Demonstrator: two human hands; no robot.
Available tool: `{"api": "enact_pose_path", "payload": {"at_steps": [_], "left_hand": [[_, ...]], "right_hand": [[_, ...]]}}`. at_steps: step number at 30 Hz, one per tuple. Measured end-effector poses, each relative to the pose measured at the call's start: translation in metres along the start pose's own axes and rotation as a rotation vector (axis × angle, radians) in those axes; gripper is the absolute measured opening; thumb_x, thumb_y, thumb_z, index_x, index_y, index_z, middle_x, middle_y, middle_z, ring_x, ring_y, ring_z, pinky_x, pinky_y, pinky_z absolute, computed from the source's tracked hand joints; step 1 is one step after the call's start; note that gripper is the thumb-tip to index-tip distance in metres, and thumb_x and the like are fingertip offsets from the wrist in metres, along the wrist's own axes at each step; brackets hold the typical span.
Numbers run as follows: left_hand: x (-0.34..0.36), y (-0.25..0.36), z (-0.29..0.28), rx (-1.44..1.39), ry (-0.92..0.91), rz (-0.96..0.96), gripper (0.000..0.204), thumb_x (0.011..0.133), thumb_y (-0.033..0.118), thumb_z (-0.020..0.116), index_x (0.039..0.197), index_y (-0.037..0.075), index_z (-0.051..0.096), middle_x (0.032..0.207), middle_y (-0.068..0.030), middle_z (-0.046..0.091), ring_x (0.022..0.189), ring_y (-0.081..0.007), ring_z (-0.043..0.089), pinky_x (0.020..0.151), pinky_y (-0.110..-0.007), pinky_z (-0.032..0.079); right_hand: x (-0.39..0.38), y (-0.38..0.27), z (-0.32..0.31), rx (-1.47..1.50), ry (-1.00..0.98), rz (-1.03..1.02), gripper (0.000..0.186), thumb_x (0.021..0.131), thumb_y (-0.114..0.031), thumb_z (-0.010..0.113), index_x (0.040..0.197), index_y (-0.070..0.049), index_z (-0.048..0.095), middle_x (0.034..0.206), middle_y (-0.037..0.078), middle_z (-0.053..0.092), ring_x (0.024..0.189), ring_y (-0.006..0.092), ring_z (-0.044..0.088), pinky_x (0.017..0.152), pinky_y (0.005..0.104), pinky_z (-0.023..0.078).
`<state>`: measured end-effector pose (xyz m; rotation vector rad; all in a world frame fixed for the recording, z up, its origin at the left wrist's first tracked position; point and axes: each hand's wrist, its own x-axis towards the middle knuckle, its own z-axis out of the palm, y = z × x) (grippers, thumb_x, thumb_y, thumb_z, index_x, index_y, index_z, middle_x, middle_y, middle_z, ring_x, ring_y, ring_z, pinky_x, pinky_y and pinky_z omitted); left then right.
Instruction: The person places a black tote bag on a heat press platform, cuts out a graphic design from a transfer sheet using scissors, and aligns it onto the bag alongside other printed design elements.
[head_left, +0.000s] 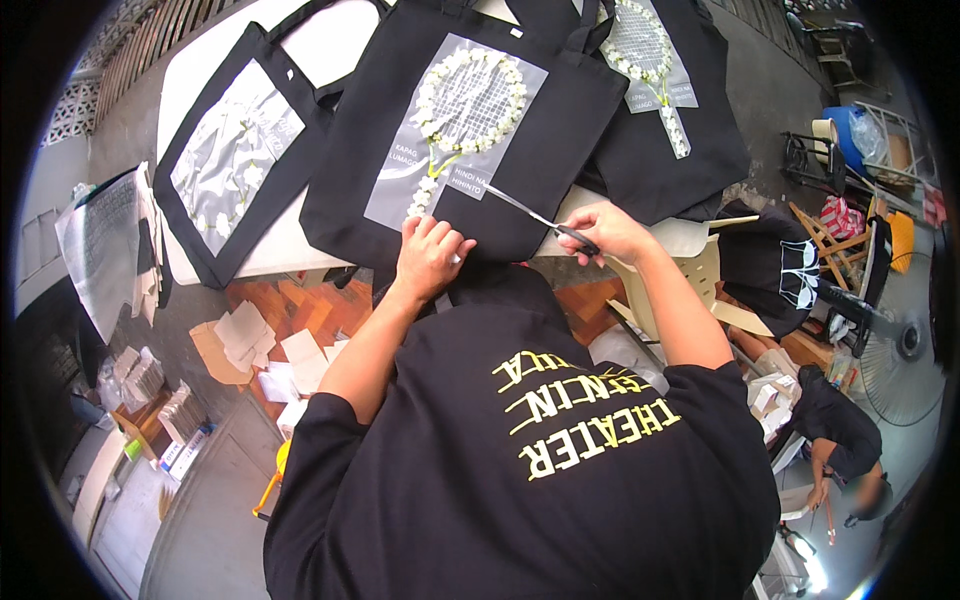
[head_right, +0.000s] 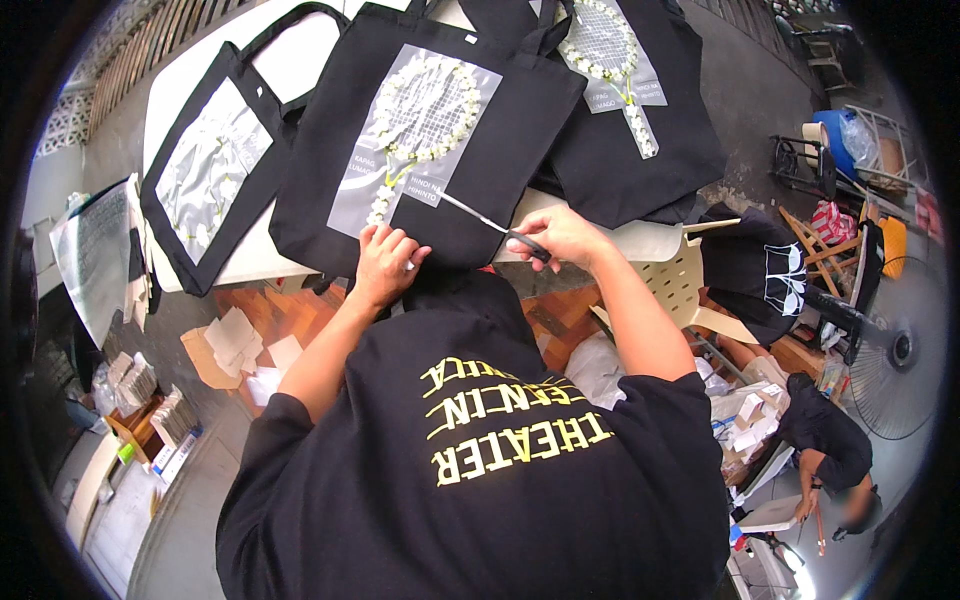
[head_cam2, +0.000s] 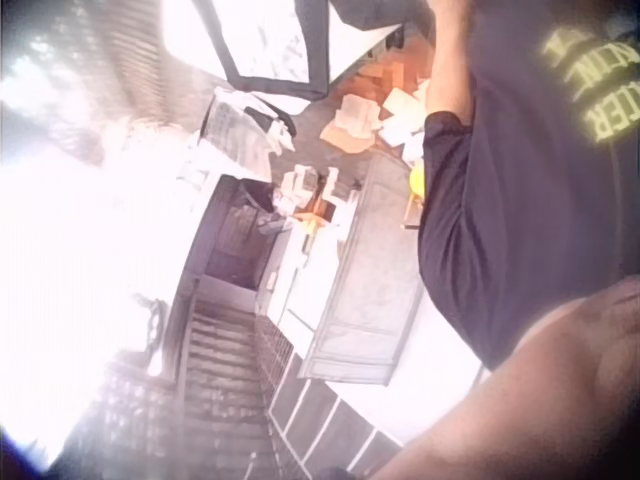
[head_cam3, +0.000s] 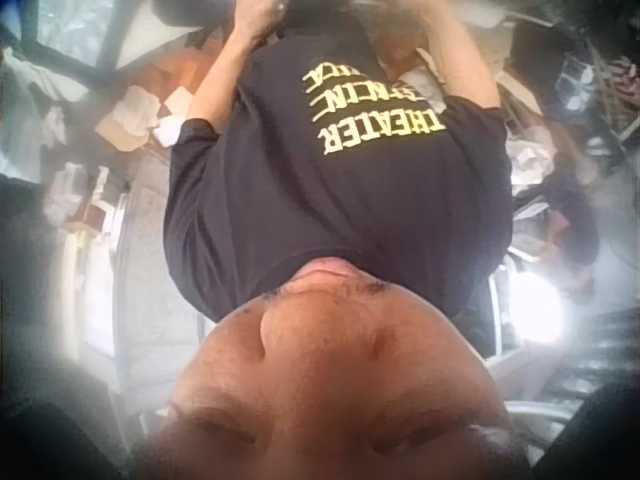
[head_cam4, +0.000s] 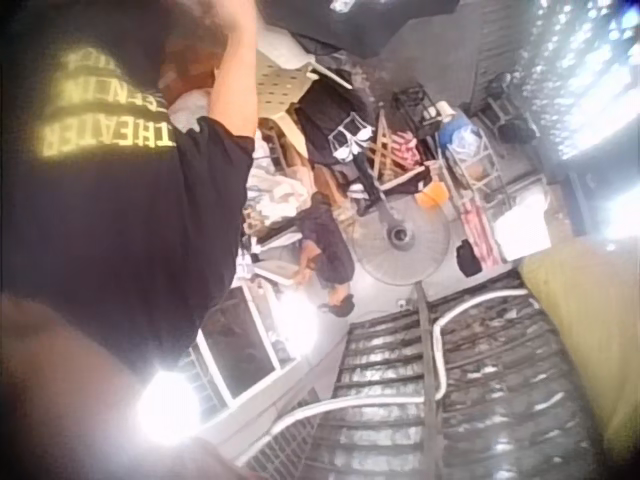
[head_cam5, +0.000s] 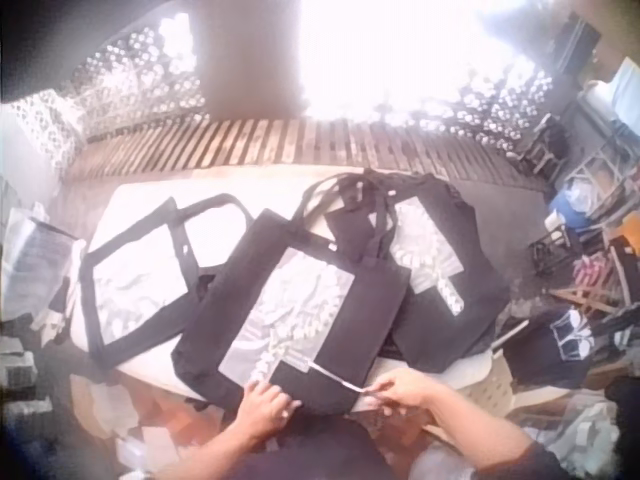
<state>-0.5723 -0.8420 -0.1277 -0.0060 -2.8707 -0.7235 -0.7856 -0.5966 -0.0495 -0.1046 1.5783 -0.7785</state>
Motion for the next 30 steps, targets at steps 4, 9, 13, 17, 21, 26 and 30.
{"api": "enact_pose_path", "payload": {"at_steps": [4, 9, 13, 17, 21, 26, 30], "left_hand": [[0.017, 0.005, 0.002, -0.019, -0.061, -0.030, 0.037, 0.078, 0.010, 0.074, 0.113, 0.010, 0.063, 0.098, -0.0043, 0.060, 0.083, -0.0246, 0.062, 0.074, -0.038, 0.047], [0.028, 0.020, 0.005, 0.120, -0.068, -0.092, 0.067, 0.071, 0.010, 0.073, 0.136, 0.005, 0.057, 0.133, -0.0117, 0.054, 0.086, -0.0243, 0.064, 0.078, -0.040, 0.047], [0.028, 0.019, 0.008, 0.133, -0.081, -0.104, 0.068, 0.072, 0.013, 0.074, 0.136, 0.004, 0.056, 0.140, -0.0125, 0.053, 0.085, -0.0239, 0.064, 0.080, -0.042, 0.046], [0.027, 0.019, 0.007, 0.134, -0.083, -0.108, 0.068, 0.071, 0.013, 0.074, 0.137, 0.004, 0.056, 0.140, -0.0126, 0.052, 0.086, -0.0242, 0.064, 0.079, -0.041, 0.046], [0.028, 0.021, 0.007, 0.129, -0.078, -0.115, 0.069, 0.071, 0.013, 0.075, 0.137, 0.005, 0.056, 0.140, -0.0127, 0.052, 0.088, -0.0243, 0.065, 0.079, -0.041, 0.046], [0.027, 0.022, 0.008, 0.149, -0.077, -0.111, 0.070, 0.071, 0.013, 0.075, 0.138, 0.005, 0.055, 0.140, -0.0127, 0.052, 0.088, -0.0244, 0.065, 0.080, -0.041, 0.046], [0.027, 0.024, 0.006, 0.149, -0.094, -0.118, 0.072, 0.071, 0.014, 0.076, 0.139, 0.006, 0.054, 0.140, -0.0128, 0.052, 0.088, -0.0246, 0.065, 0.080, -0.041, 0.046]], "right_hand": [[0.003, 0.008, -0.010, 0.021, -0.020, 0.025, 0.020, 0.089, -0.024, 0.077, 0.088, -0.005, 0.072, 0.076, 0.001, 0.070, 0.059, 0.0076, 0.065, 0.043, 0.0219, 0.044], [0.006, -0.001, -0.007, -0.031, -0.026, 0.033, 0.022, 0.089, -0.024, 0.078, 0.089, -0.003, 0.074, 0.076, 0.003, 0.070, 0.059, 0.0081, 0.065, 0.044, 0.0228, 0.045], [0.009, -0.002, -0.008, -0.053, -0.012, 0.043, 0.022, 0.088, -0.023, 0.079, 0.094, -0.002, 0.076, 0.076, 0.004, 0.070, 0.059, 0.0081, 0.065, 0.044, 0.0235, 0.046], [0.012, -0.006, -0.006, -0.091, -0.022, 0.021, 0.023, 0.087, -0.021, 0.079, 0.099, -0.002, 0.076, 0.077, 0.004, 0.071, 0.059, 0.0079, 0.065, 0.045, 0.0234, 0.047], [0.014, -0.002, -0.003, -0.105, -0.004, 0.009, 0.023, 0.088, -0.020, 0.078, 0.102, -0.003, 0.076, 0.078, 0.003, 0.071, 0.059, 0.0077, 0.065, 0.044, 0.0229, 0.046], [0.013, -0.005, 0.002, -0.127, 0.017, 0.002, 0.023, 0.088, -0.020, 0.078, 0.104, -0.003, 0.077, 0.079, 0.003, 0.072, 0.058, 0.0074, 0.064, 0.043, 0.0229, 0.046], [0.015, -0.017, 0.008, -0.145, 0.051, -0.002, 0.023, 0.088, -0.020, 0.079, 0.103, -0.003, 0.077, 0.077, 0.002, 0.072, 0.056, 0.0070, 0.062, 0.045, 0.0238, 0.046]]}}
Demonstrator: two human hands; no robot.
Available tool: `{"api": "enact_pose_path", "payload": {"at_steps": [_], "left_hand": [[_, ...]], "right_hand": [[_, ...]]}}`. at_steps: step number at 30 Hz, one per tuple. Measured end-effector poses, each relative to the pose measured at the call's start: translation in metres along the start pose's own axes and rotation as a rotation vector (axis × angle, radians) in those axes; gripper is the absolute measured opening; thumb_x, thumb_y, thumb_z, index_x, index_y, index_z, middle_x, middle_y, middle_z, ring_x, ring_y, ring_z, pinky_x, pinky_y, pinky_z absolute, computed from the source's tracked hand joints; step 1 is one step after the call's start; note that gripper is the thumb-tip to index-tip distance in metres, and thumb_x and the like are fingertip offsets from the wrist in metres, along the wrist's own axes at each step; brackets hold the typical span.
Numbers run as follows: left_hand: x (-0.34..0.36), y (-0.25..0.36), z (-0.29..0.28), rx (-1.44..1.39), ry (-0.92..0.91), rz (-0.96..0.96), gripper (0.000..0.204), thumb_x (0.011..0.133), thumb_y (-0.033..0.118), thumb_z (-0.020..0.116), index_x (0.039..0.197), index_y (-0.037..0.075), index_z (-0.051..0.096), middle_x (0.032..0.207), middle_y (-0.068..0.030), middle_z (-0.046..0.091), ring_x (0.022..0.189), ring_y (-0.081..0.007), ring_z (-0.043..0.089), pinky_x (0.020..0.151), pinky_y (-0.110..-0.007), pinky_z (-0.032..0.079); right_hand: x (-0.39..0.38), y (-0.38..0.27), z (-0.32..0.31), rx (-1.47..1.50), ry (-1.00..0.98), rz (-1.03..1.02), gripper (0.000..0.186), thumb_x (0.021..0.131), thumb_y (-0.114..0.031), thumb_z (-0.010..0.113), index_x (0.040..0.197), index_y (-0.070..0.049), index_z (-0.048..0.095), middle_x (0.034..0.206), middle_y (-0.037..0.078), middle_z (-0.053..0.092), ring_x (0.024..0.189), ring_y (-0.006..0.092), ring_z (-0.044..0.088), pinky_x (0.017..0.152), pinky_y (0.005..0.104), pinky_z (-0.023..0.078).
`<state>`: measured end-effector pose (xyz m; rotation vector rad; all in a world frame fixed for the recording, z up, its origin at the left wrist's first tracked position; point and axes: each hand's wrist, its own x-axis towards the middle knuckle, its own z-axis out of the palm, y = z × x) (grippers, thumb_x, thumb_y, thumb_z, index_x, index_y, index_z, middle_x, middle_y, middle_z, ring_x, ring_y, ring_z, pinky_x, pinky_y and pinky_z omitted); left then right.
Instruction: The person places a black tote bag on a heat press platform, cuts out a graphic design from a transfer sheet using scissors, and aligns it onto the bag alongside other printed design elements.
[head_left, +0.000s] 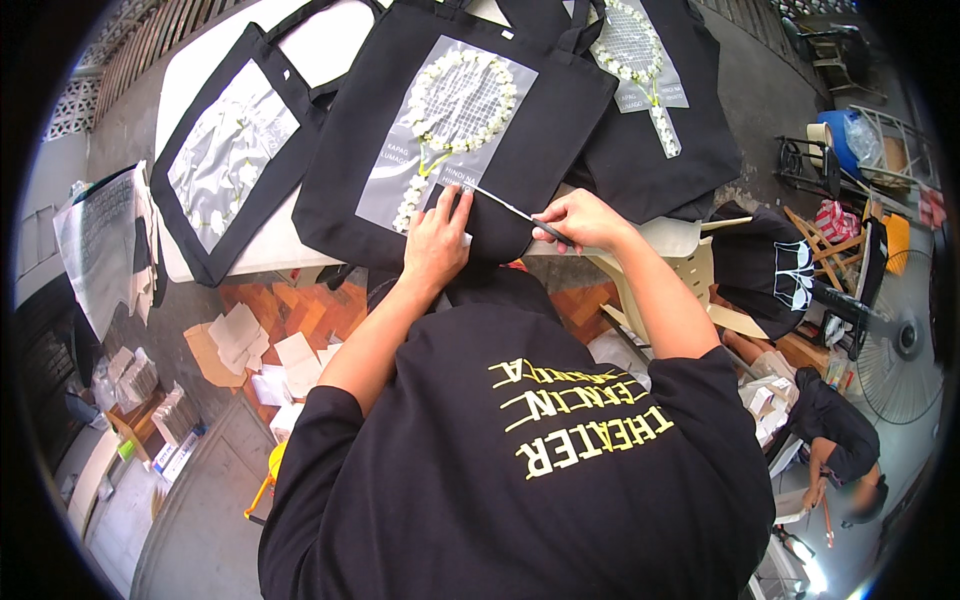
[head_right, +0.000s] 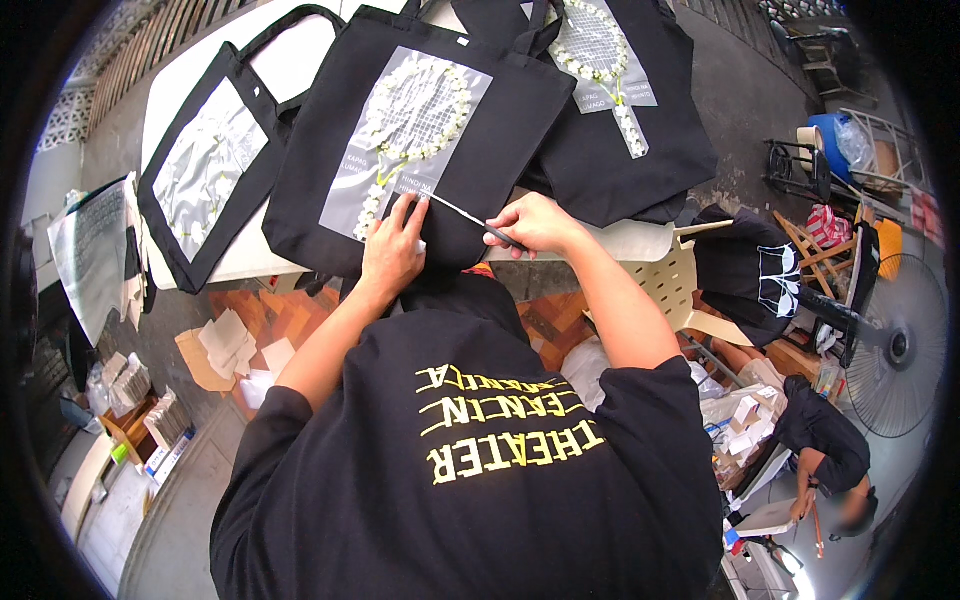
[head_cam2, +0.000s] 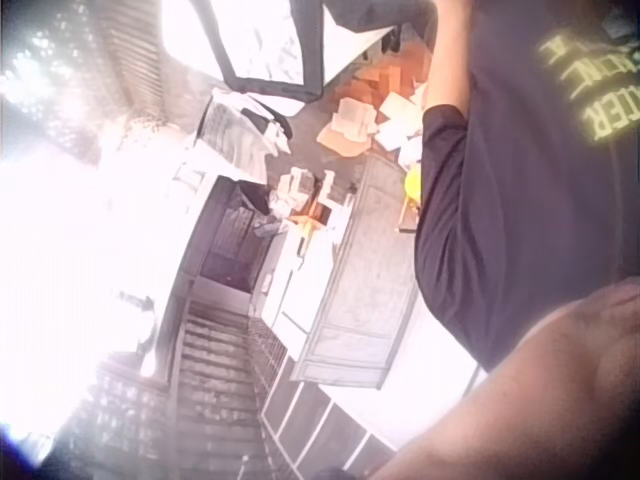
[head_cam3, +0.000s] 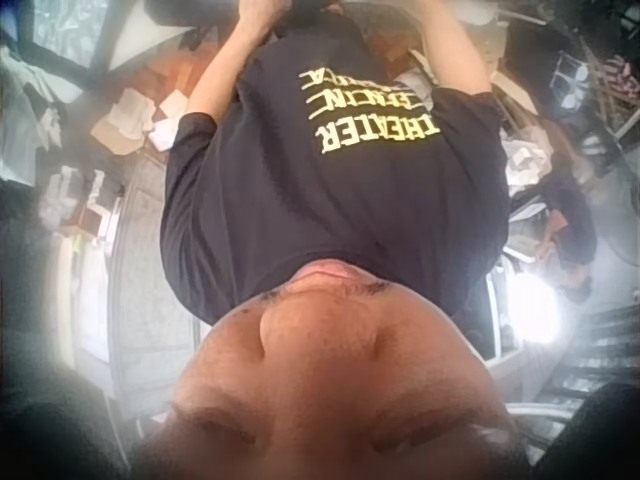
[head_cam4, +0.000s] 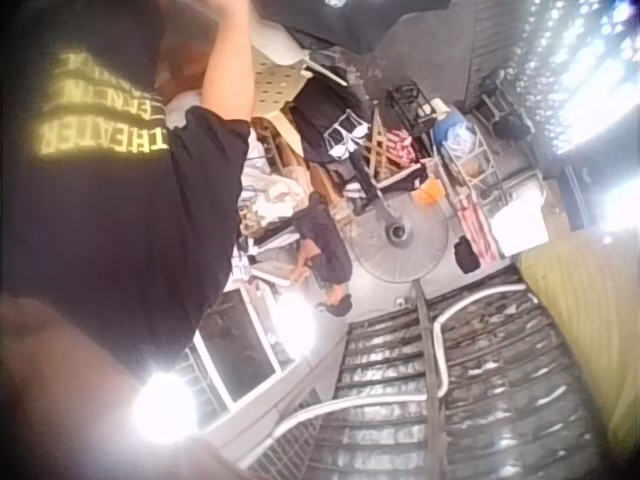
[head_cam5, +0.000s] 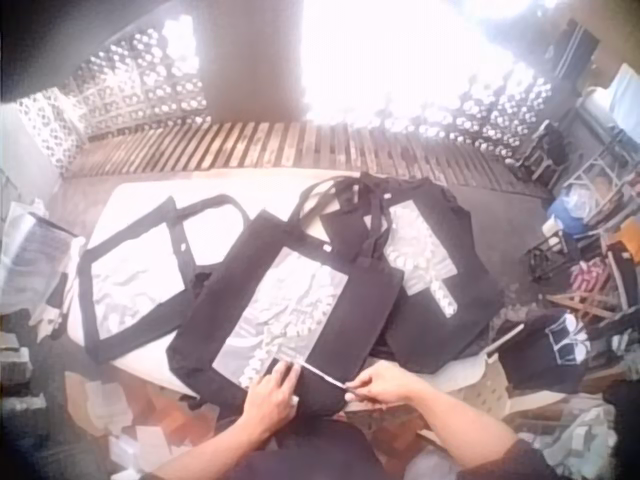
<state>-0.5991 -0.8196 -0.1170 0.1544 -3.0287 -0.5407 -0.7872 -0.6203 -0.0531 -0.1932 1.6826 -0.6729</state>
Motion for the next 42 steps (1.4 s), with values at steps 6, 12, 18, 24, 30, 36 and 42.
{"api": "enact_pose_path", "payload": {"at_steps": [6, 12, 18, 24, 30, 36, 42], "left_hand": [[0.000, -0.001, 0.000, 0.000, -0.002, 0.008, 0.072, 0.071, 0.014, 0.076, 0.139, 0.006, 0.053, 0.141, -0.0129, 0.051, 0.089, -0.0247, 0.065, 0.080, -0.041, 0.046], [0.000, 0.000, 0.000, 0.007, -0.010, 0.006, 0.072, 0.072, 0.014, 0.075, 0.140, 0.005, 0.053, 0.141, -0.0130, 0.051, 0.090, -0.0247, 0.065, 0.080, -0.042, 0.046], [0.000, 0.000, 0.001, 0.010, -0.019, 0.004, 0.073, 0.072, 0.014, 0.074, 0.141, 0.005, 0.051, 0.141, -0.0134, 0.050, 0.091, -0.0252, 0.065, 0.082, -0.042, 0.046], [0.000, 0.001, 0.000, 0.012, -0.036, 0.002, 0.073, 0.073, 0.014, 0.074, 0.142, 0.005, 0.051, 0.142, -0.0136, 0.050, 0.093, -0.0258, 0.065, 0.083, -0.043, 0.046], [0.000, 0.001, 0.001, 0.011, -0.020, 0.009, 0.073, 0.073, 0.013, 0.074, 0.141, 0.005, 0.051, 0.142, -0.0136, 0.050, 0.093, -0.0256, 0.065, 0.083, -0.043, 0.046], [0.000, 0.001, 0.003, 0.013, -0.018, 0.001, 0.072, 0.073, 0.014, 0.074, 0.141, 0.006, 0.052, 0.142, -0.0140, 0.050, 0.094, -0.0256, 0.065, 0.082, -0.043, 0.046], [-0.001, -0.001, -0.002, -0.052, 0.010, 0.028, 0.070, 0.072, 0.009, 0.072, 0.139, 0.006, 0.053, 0.141, -0.0148, 0.052, 0.099, -0.0278, 0.065, 0.084, -0.043, 0.048]], "right_hand": [[0.008, -0.009, -0.007, -0.075, -0.023, -0.020, 0.027, 0.087, -0.021, 0.080, 0.107, -0.003, 0.077, 0.079, 0.003, 0.074, 0.056, 0.0072, 0.062, 0.045, 0.0256, 0.046], [0.013, -0.023, -0.009, -0.173, -0.016, -0.040, 0.027, 0.086, -0.020, 0.080, 0.108, -0.004, 0.077, 0.073, 0.001, 0.072, 0.054, 0.0064, 0.059, 0.044, 0.0254, 0.043], [0.006, -0.042, -0.007, -0.246, -0.026, -0.018, 0.031, 0.085, -0.022, 0.082, 0.109, -0.004, 0.077, 0.069, 0.002, 0.070, 0.053, 0.0072, 0.060, 0.044, 0.0262, 0.043], [0.010, -0.049, -0.013, -0.317, -0.020, -0.048, 0.032, 0.084, -0.024, 0.083, 0.109, -0.005, 0.077, 0.068, 0.002, 0.069, 0.054, 0.0076, 0.061, 0.044, 0.0266, 0.045], [0.034, -0.025, -0.014, -0.182, -0.052, -0.086, 0.035, 0.082, -0.024, 0.085, 0.109, -0.004, 0.077, 0.072, 0.004, 0.071, 0.054, 0.0091, 0.060, 0.046, 0.0282, 0.048], [0.038, -0.029, -0.007, -0.142, -0.059, -0.089, 0.034, 0.083, -0.024, 0.084, 0.108, -0.003, 0.077, 0.071, 0.003, 0.071, 0.054, 0.0087, 0.060, 0.046, 0.0278, 0.047], [0.022, -0.017, -0.019, -0.157, -0.062, -0.134, 0.040, 0.081, -0.027, 0.086, 0.108, -0.001, 0.074, 0.075, 0.004, 0.072, 0.058, 0.0091, 0.064, 0.045, 0.0268, 0.044]]}}
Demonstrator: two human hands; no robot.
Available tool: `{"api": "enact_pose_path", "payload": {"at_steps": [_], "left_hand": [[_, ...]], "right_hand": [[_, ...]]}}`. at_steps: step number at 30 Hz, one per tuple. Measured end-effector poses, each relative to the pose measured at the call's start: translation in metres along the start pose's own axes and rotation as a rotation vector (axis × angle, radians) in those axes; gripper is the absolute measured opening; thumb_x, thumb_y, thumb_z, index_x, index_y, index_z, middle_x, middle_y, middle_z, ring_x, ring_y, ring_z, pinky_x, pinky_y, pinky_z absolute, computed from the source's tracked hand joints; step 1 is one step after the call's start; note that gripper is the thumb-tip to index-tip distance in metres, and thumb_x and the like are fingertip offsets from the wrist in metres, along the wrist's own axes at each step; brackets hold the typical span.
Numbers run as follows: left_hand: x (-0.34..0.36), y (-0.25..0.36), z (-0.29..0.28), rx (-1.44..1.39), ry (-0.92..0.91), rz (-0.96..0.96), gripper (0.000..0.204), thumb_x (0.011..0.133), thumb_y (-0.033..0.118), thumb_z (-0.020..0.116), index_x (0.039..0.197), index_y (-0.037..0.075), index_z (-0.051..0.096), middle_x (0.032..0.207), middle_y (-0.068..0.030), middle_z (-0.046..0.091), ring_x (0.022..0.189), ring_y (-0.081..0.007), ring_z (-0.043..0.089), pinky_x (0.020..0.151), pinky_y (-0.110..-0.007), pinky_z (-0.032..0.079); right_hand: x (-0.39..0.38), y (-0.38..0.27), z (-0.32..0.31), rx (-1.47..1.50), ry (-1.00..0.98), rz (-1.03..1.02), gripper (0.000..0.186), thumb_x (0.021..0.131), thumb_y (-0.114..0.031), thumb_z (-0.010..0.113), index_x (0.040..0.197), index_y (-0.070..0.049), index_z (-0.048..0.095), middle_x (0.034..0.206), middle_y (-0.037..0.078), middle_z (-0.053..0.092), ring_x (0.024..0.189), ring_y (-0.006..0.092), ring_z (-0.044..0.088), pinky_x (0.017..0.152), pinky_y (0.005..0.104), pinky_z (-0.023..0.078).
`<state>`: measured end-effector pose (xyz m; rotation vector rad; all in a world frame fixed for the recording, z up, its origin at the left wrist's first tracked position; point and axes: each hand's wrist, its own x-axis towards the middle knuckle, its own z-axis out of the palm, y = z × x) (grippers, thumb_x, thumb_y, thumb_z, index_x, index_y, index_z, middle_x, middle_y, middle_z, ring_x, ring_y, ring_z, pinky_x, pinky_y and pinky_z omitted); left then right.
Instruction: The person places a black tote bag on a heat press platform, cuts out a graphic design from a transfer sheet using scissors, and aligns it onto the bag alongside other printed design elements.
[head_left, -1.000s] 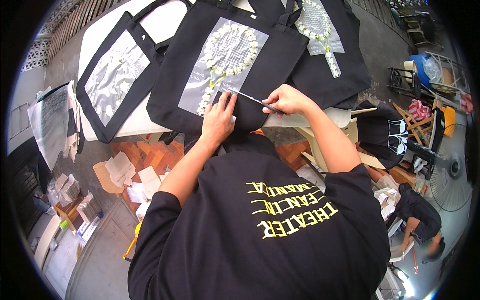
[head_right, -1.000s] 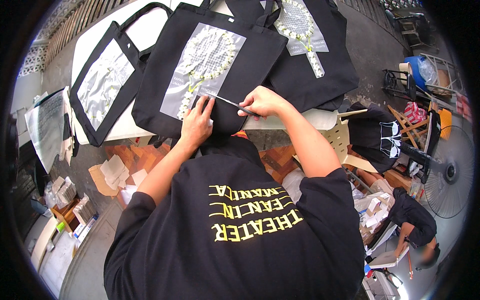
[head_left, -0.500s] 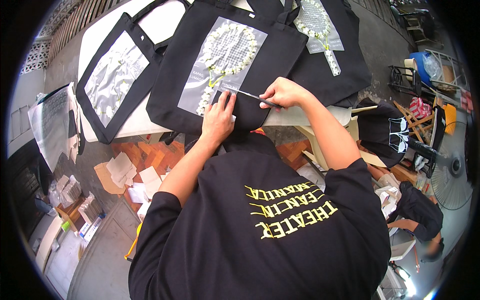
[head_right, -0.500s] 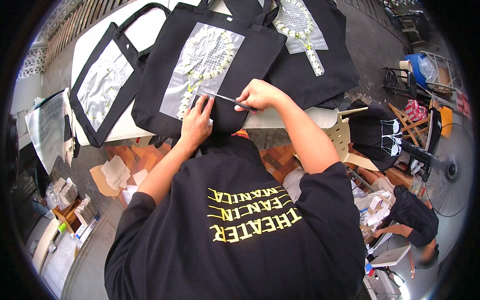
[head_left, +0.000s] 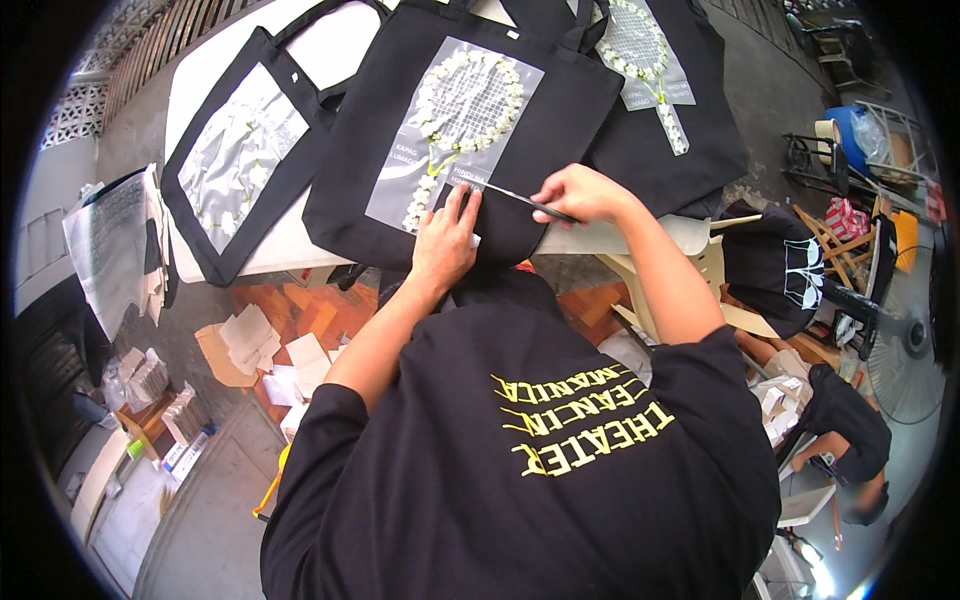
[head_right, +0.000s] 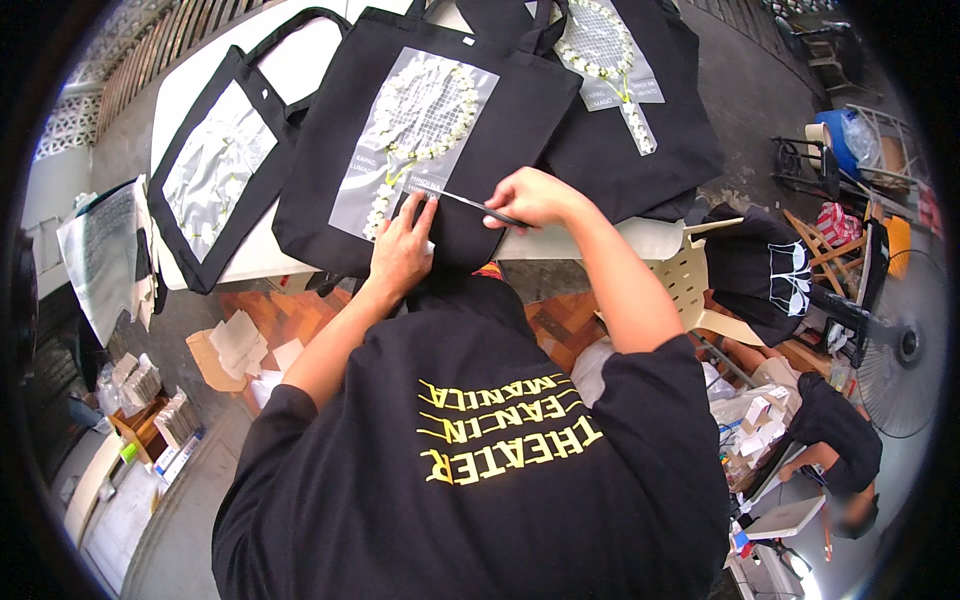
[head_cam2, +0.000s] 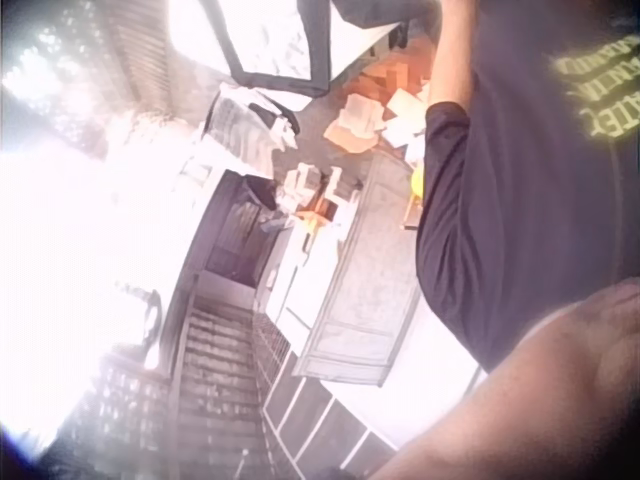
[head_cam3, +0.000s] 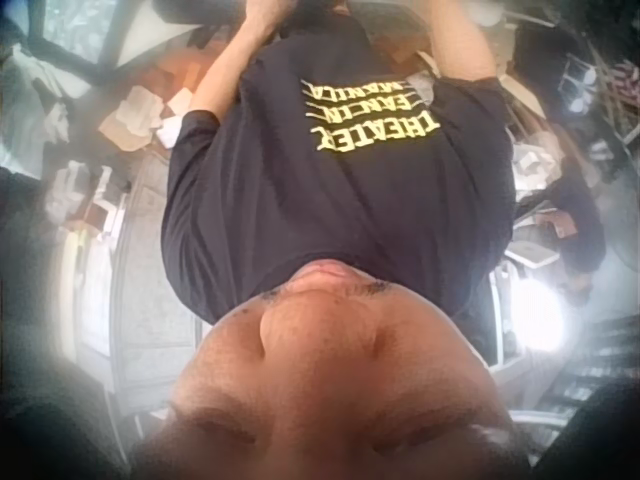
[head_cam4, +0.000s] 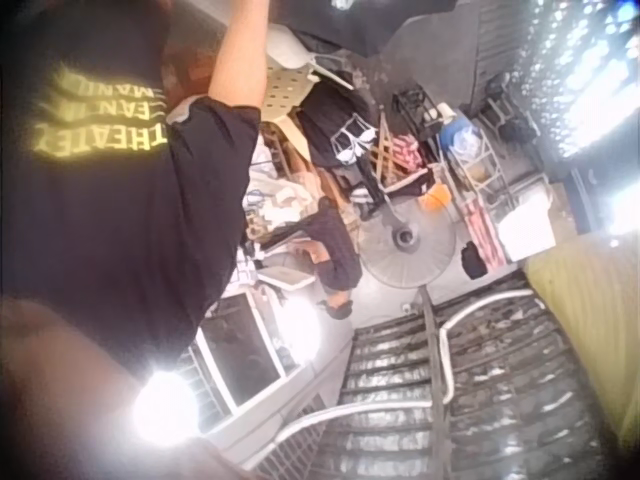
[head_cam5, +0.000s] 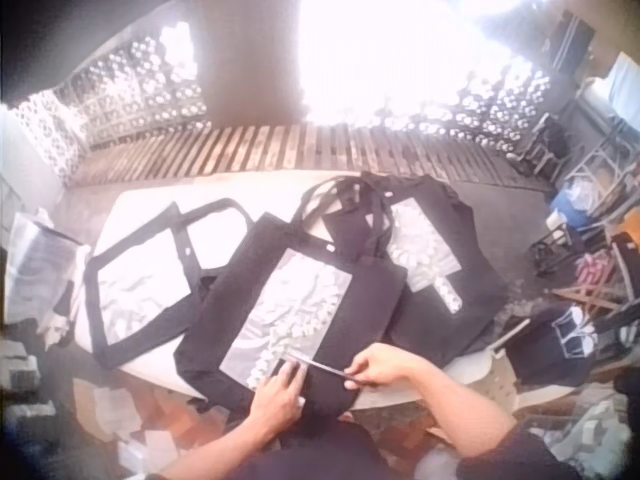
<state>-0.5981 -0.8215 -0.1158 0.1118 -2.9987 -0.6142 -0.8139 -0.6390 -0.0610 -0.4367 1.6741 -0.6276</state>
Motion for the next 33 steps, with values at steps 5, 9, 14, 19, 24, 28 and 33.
{"api": "enact_pose_path", "payload": {"at_steps": [5, 9, 14, 19, 24, 28, 33], "left_hand": [[-0.007, -0.041, -0.022, -0.240, 0.181, 0.029, 0.054, 0.073, -0.003, 0.065, 0.126, 0.009, 0.063, 0.128, -0.0098, 0.062, 0.099, -0.0317, 0.067, 0.080, -0.043, 0.053], [-0.020, -0.122, -0.063, 0.013, 0.145, 0.014, 0.053, 0.070, -0.005, 0.064, 0.121, 0.011, 0.066, 0.126, -0.0093, 0.063, 0.097, -0.0295, 0.066, 0.077, -0.040, 0.050], [-0.026, -0.181, -0.067, 0.036, 0.038, 0.218, 0.055, 0.068, -0.004, 0.064, 0.120, 0.012, 0.066, 0.122, -0.0074, 0.062, 0.098, -0.0261, 0.064, 0.077, -0.038, 0.047], [-0.026, -0.161, -0.044, -0.148, 0.162, 0.177, 0.047, 0.076, -0.005, 0.067, 0.119, 0.013, 0.065, 0.121, -0.0069, 0.061, 0.100, -0.0260, 0.063, 0.083, -0.040, 0.045], [-0.009, -0.120, -0.024, -0.401, 0.136, 0.152, 0.038, 0.082, -0.006, 0.061, 0.117, 0.010, 0.065, 0.121, -0.0111, 0.060, 0.109, -0.0321, 0.060, 0.088, -0.043, 0.046], [-0.009, -0.124, -0.025, -0.376, 0.053, 0.149, 0.038, 0.081, -0.006, 0.063, 0.115, 0.010, 0.065, 0.118, -0.0081, 0.062, 0.102, -0.0302, 0.064, 0.084, -0.042, 0.046], [-0.021, -0.130, -0.050, -0.183, -0.070, 0.404, 0.053, 0.073, 0.001, 0.070, 0.125, 0.010, 0.062, 0.128, -0.0055, 0.060, 0.102, -0.0243, 0.066, 0.084, -0.039, 0.047]], "right_hand": [[-0.060, 0.024, 0.022, 0.259, 0.113, 0.062, 0.042, 0.086, -0.011, 0.073, 0.127, -0.007, 0.066, 0.088, 0.004, 0.072, 0.061, 0.0085, 0.064, 0.049, 0.0240, 0.047], [-0.064, 0.037, 0.098, 0.662, 0.286, -0.015, 0.044, 0.095, -0.006, 0.061, 0.139, -0.009, 0.057, 0.098, 0.002, 0.071, 0.079, 0.0092, 0.068, 0.055, 0.0249, 0.051], [-0.008, 0.014, 0.177, 0.841, 0.671, -0.061, 0.045, 0.101, -0.010, 0.059, 0.144, -0.004, 0.047, 0.106, 0.009, 0.070, 0.095, 0.0155, 0.071, 0.062, 0.0278, 0.056], [0.009, 0.020, 0.165, 0.567, 1.064, -0.054, 0.046, 0.100, -0.002, 0.052, 0.146, -0.004, 0.046, 0.100, 0.006, 0.068, 0.081, 0.0114, 0.065, 0.061, 0.0263, 0.056], [-0.025, -0.003, 0.226, 0.764, 0.904, -0.095, 0.043, 0.098, -0.002, 0.058, 0.140, -0.002, 0.051, 0.088, 0.004, 0.067, 0.072, 0.0111, 0.063, 0.060, 0.0279, 0.054], [-0.003, -0.013, 0.346, 0.859, 0.745, -0.258, 0.040, 0.097, -0.001, 0.061, 0.135, 0.000, 0.049, 0.090, 0.005, 0.067, 0.075, 0.0079, 0.062, 0.072, 0.0229, 0.050], [0.014, -0.031, 0.376, 1.157, 0.657, -0.173, 0.041, 0.097, -0.025, 0.069, 0.127, -0.001, 0.054, 0.088, 0.005, 0.065, 0.072, 0.0109, 0.065, 0.056, 0.0247, 0.050]]}}
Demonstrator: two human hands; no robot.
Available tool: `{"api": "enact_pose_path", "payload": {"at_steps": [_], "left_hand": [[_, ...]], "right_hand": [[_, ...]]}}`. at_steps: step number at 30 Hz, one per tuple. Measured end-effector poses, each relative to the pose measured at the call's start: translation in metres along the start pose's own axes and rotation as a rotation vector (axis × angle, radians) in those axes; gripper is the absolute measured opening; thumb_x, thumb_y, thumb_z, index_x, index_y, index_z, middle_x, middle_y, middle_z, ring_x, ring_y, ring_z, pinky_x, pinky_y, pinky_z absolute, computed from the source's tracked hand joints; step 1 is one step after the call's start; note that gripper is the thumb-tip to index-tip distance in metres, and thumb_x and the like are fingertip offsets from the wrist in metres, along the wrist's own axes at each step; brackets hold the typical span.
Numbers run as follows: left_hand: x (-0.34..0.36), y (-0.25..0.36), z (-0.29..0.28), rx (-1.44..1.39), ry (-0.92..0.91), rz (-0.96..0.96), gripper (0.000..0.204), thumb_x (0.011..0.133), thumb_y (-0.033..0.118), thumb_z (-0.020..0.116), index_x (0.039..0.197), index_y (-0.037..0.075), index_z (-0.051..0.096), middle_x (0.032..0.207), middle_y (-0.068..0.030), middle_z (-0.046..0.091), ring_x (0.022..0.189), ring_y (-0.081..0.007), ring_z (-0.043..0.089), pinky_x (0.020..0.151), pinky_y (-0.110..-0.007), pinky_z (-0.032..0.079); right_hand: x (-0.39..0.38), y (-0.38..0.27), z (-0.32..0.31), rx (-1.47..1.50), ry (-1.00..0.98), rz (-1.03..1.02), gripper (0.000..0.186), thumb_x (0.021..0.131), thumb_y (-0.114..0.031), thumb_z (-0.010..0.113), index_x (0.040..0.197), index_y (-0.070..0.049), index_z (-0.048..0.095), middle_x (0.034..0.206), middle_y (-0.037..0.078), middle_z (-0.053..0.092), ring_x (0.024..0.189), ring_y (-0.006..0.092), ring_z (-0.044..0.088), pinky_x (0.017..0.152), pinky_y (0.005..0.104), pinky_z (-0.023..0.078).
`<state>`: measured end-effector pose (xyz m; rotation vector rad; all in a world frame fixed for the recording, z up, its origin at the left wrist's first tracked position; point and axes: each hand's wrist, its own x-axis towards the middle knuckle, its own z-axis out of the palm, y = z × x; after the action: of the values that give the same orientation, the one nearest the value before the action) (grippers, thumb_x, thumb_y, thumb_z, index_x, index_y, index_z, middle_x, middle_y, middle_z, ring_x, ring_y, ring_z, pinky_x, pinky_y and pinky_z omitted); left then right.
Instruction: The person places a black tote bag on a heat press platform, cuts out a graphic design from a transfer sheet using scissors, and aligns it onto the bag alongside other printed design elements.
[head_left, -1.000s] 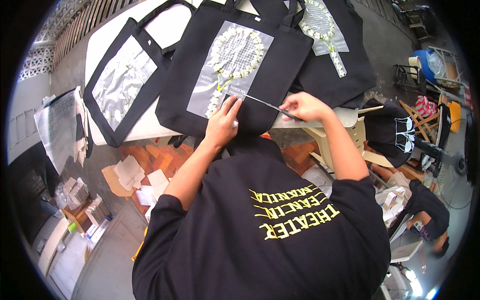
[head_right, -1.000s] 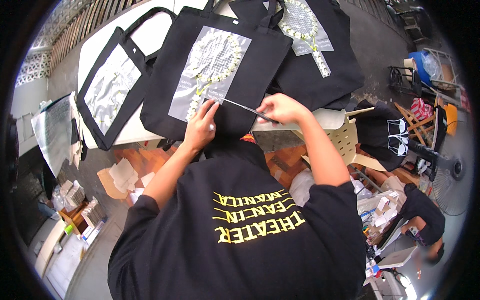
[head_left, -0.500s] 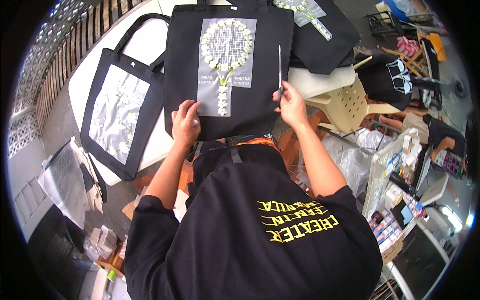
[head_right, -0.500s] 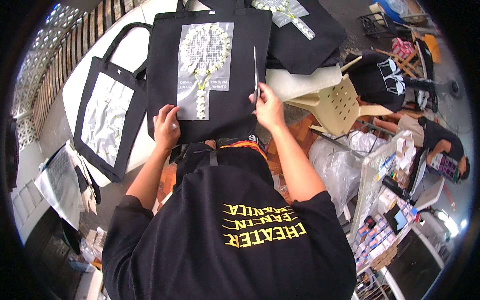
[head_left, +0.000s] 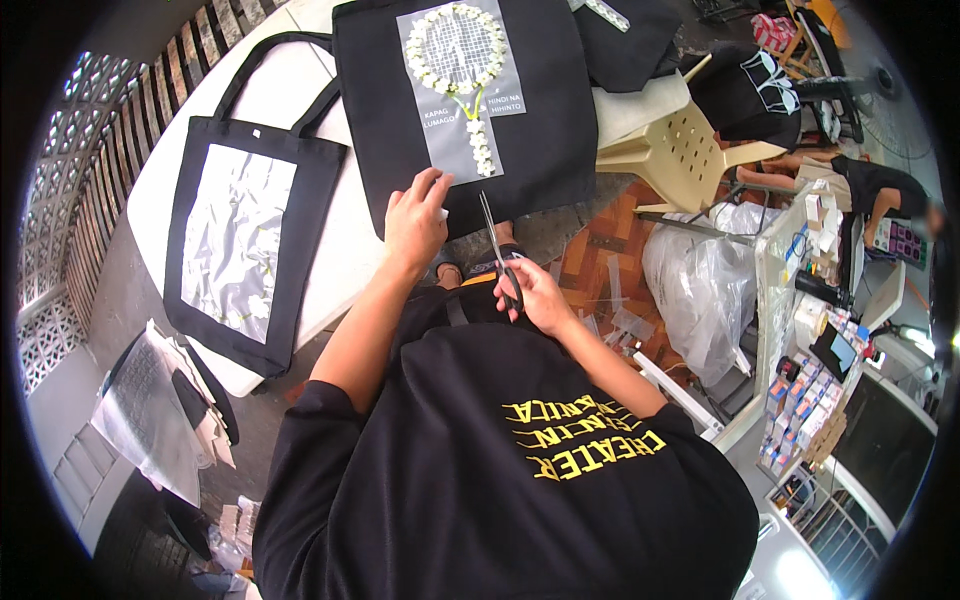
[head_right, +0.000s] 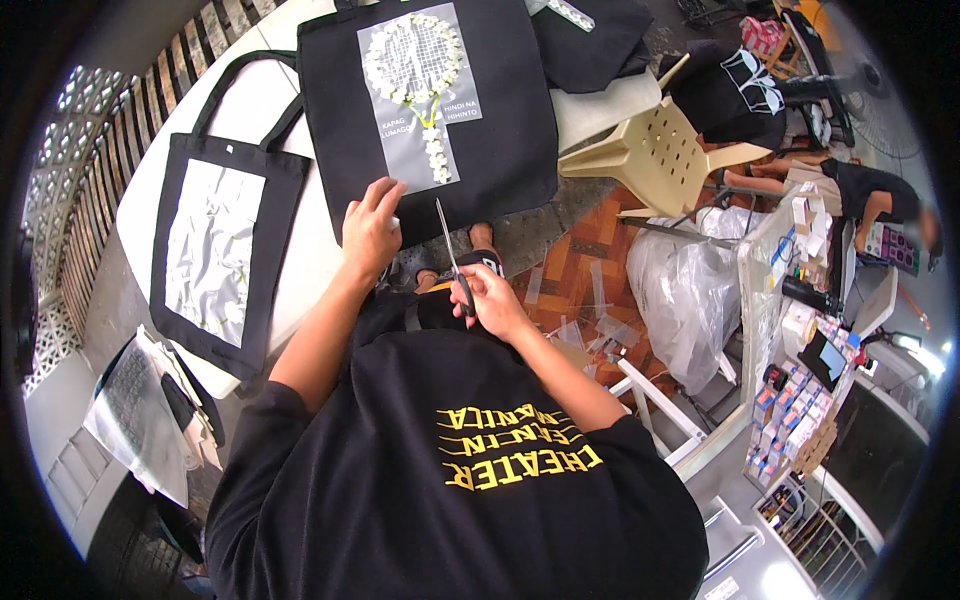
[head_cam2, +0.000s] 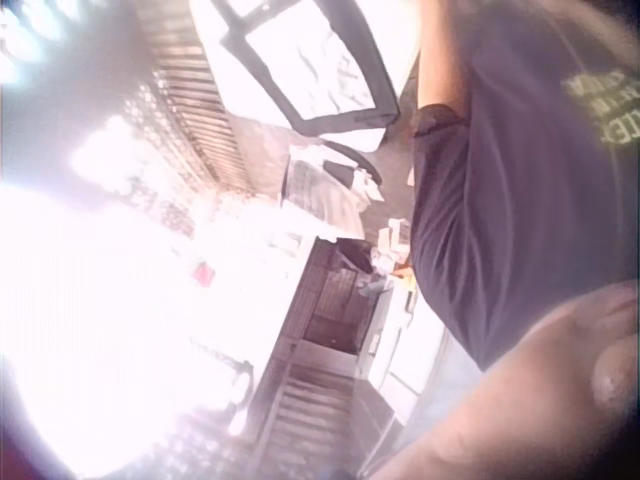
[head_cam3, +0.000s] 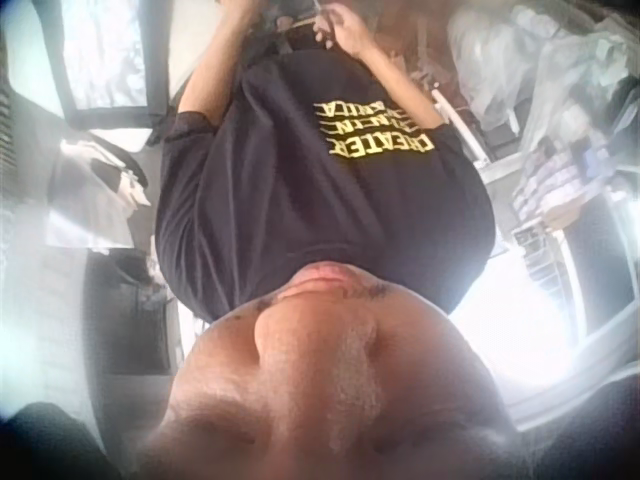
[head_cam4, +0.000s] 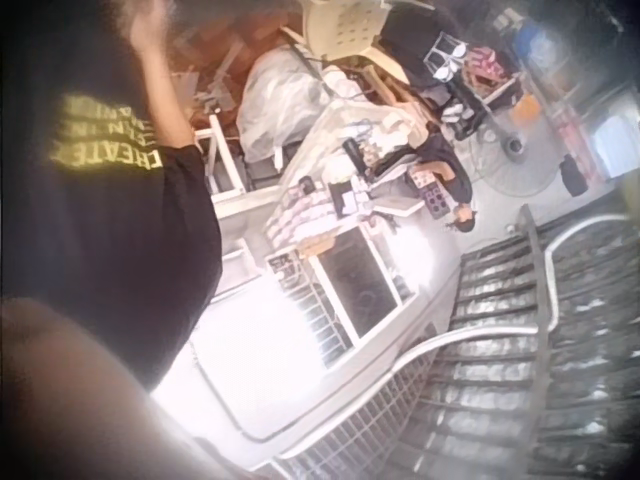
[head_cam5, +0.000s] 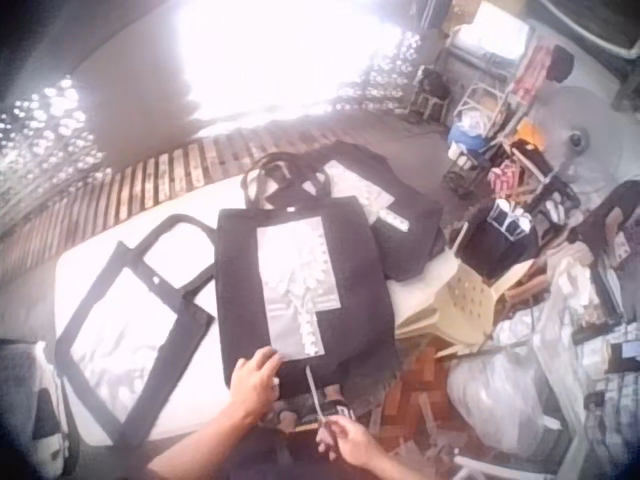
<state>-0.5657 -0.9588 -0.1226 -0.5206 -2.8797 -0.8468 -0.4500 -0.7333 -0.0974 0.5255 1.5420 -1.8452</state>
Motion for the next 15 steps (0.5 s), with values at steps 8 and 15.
{"api": "enact_pose_path", "payload": {"at_steps": [8, 15], "left_hand": [[-0.003, 0.002, 0.014, 0.077, -0.105, 0.045, 0.068, 0.070, 0.002, 0.068, 0.136, 0.013, 0.058, 0.140, -0.0048, 0.053, 0.097, -0.0253, 0.067, 0.084, -0.040, 0.045], [-0.003, 0.007, 0.014, 0.127, -0.134, 0.028, 0.065, 0.072, 0.003, 0.068, 0.135, 0.015, 0.060, 0.139, -0.0030, 0.055, 0.096, -0.0240, 0.067, 0.085, -0.039, 0.046]], "right_hand": [[0.024, -0.008, 0.011, -0.001, 0.097, -0.027, 0.031, 0.098, -0.010, 0.061, 0.126, 0.004, 0.058, 0.087, 0.004, 0.066, 0.067, 0.0107, 0.064, 0.045, 0.0231, 0.049], [0.030, -0.006, 0.011, -0.024, 0.117, -0.018, 0.028, 0.100, -0.011, 0.060, 0.125, 0.003, 0.060, 0.085, 0.002, 0.068, 0.063, 0.0081, 0.062, 0.043, 0.0229, 0.047]]}}
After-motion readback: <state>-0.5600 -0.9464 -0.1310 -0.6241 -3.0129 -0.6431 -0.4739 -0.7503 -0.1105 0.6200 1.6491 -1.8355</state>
